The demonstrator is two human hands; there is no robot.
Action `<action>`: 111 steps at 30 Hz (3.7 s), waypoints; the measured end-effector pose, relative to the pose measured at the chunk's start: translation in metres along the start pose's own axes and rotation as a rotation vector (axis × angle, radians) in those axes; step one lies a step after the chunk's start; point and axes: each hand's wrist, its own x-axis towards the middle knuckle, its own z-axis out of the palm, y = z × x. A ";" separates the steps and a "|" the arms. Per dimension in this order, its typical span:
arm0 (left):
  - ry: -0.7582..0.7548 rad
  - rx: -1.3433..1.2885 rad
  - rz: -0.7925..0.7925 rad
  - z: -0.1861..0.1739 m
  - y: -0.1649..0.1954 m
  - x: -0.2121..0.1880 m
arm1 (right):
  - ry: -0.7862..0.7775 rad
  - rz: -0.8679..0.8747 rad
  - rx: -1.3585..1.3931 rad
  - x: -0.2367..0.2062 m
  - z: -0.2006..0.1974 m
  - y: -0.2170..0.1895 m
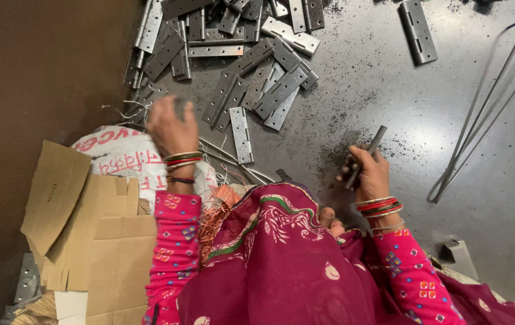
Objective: The person sorts through a pile of metal hinges on a floor, picking up and inspecting individual pieces, stacking them into small bundles, and moving them between different piles.
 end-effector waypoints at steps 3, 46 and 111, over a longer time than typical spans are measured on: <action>-0.397 0.027 -0.041 0.019 0.068 -0.042 | -0.086 0.017 0.087 0.002 0.000 0.002; -0.254 -0.174 0.103 0.044 0.083 -0.012 | -0.173 0.174 0.111 -0.016 0.021 -0.001; -0.472 -0.281 0.284 0.071 0.194 -0.024 | -0.289 0.146 0.438 0.005 -0.009 0.016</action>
